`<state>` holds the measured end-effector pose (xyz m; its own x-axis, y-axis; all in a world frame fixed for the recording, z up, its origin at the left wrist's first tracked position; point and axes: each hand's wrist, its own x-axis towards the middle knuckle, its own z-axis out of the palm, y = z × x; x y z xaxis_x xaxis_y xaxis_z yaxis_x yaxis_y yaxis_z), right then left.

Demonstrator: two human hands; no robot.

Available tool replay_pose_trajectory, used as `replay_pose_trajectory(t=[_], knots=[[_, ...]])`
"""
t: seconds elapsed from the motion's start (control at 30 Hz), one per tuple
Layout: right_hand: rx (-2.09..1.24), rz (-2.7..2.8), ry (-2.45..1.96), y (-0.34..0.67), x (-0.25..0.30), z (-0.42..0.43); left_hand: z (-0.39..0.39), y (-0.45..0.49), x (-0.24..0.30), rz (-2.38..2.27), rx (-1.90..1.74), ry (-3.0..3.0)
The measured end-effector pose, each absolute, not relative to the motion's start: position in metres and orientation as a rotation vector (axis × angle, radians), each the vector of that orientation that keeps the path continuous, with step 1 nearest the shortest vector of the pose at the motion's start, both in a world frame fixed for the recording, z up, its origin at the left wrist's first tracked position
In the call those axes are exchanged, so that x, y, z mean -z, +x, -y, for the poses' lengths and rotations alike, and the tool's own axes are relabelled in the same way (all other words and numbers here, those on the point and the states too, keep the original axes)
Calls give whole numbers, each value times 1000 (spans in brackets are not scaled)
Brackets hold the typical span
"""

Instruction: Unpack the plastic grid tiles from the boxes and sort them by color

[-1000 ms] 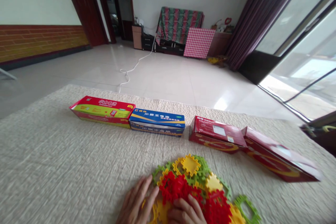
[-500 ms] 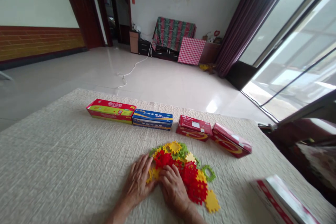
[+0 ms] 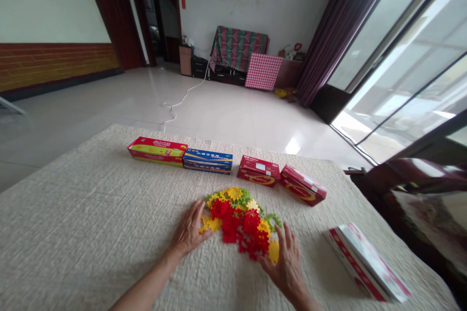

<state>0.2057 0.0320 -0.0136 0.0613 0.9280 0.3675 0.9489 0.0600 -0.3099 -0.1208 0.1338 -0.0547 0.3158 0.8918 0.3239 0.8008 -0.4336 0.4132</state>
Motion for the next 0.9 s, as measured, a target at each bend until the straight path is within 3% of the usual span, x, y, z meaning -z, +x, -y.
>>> replay_pose_trajectory(t=[0.23, 0.5, 0.9], knots=[[14, 2007, -1839, 227, 60, -45, -151, -112, 50, -1516, -509, 2423], [-176, 2131, -1714, 216, 31, -70, -172, -92, 43, -1295, -443, 2482], [-268, 2167, -1564, 217, 28, -83, -178, -91, 37, -1101, -433, 2516]])
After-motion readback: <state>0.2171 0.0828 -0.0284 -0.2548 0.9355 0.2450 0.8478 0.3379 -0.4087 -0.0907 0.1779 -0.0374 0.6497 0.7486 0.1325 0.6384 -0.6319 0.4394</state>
